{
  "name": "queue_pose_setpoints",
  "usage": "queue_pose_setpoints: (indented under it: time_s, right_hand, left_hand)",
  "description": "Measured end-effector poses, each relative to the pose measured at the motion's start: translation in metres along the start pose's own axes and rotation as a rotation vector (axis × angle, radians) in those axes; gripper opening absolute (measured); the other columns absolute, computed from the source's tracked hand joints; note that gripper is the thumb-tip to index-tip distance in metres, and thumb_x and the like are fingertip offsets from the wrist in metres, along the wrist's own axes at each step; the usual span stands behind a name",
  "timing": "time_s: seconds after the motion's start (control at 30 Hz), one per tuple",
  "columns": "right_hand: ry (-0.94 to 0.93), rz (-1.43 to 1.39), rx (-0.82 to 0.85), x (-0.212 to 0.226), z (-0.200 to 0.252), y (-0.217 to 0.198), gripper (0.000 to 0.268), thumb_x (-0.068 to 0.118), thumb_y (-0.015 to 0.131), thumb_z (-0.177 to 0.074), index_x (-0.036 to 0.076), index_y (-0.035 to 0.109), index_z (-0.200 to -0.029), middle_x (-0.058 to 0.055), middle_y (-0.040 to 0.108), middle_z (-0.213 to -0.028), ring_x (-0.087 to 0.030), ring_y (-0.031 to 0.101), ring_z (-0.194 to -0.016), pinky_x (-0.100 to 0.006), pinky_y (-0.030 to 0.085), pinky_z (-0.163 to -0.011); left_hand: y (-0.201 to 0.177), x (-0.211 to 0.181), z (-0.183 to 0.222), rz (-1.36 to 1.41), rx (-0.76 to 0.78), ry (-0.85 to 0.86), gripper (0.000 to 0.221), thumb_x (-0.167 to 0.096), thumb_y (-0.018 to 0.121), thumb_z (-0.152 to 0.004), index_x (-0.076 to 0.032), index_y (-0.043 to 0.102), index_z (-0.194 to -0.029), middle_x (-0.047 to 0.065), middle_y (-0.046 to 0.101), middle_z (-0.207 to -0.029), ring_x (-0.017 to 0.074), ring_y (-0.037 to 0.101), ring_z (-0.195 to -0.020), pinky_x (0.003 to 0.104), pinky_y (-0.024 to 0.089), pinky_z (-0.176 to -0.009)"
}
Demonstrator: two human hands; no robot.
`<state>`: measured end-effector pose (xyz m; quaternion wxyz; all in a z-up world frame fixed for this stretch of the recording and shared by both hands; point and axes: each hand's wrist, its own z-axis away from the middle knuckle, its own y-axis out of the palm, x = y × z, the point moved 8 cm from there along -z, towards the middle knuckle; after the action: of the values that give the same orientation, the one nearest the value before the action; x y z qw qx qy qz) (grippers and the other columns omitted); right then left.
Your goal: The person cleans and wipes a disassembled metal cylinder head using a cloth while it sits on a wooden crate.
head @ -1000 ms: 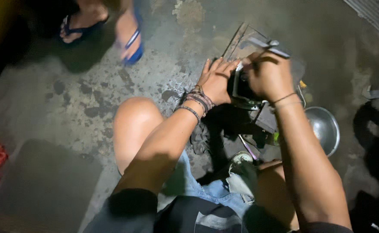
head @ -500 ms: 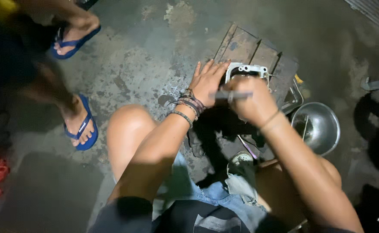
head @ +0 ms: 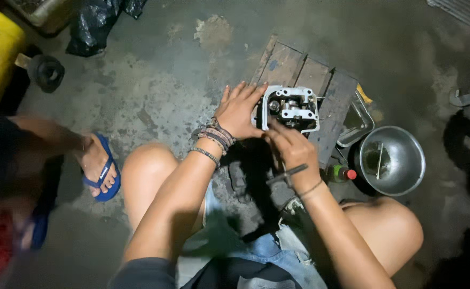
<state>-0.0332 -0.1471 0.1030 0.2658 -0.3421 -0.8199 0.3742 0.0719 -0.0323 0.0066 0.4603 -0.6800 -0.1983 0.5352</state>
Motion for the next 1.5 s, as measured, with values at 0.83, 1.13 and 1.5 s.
queue_pose_setpoints:
  time_s: [0.83,1.13,1.5]
  right_hand:
    - [0.253,-0.182,0.104,-0.013,-0.005,-0.006,0.01,0.021,0.067,-0.099,0.021,0.076,-0.101,-0.004,0.077,-0.103,-0.031,0.075,-0.095,-0.039,0.059,-0.079]
    - [0.313,-0.145,0.131,-0.013,0.007,0.004,0.008,0.016,0.07,-0.097,0.018,0.077,-0.099,-0.009,0.077,-0.097,-0.034,0.074,-0.093,-0.041,0.059,-0.079]
    - [0.293,-0.224,0.141,-0.031,-0.002,0.016,0.011,0.02,0.067,-0.102,0.013,0.076,-0.099,-0.012,0.077,-0.103,-0.037,0.073,-0.102,-0.045,0.058,-0.083]
  left_hand:
    - [-0.011,-0.004,-0.002,-0.107,0.116,-0.064,0.129,-0.065,0.09,-0.059,-0.02,0.027,-0.162,0.018,0.044,-0.157,0.0451,0.033,-0.148,0.071,0.021,-0.118]
    - [-0.001,-0.001,-0.003,-0.126,0.072,-0.059,0.129,-0.067,0.09,-0.058,-0.019,0.028,-0.161,0.018,0.047,-0.154,0.0436,0.035,-0.147,0.071,0.02,-0.118]
    - [0.004,0.002,-0.003,-0.111,0.059,-0.05,0.125,-0.057,0.091,-0.063,-0.019,0.024,-0.162,0.018,0.047,-0.154,0.044,0.035,-0.147,0.069,0.02,-0.119]
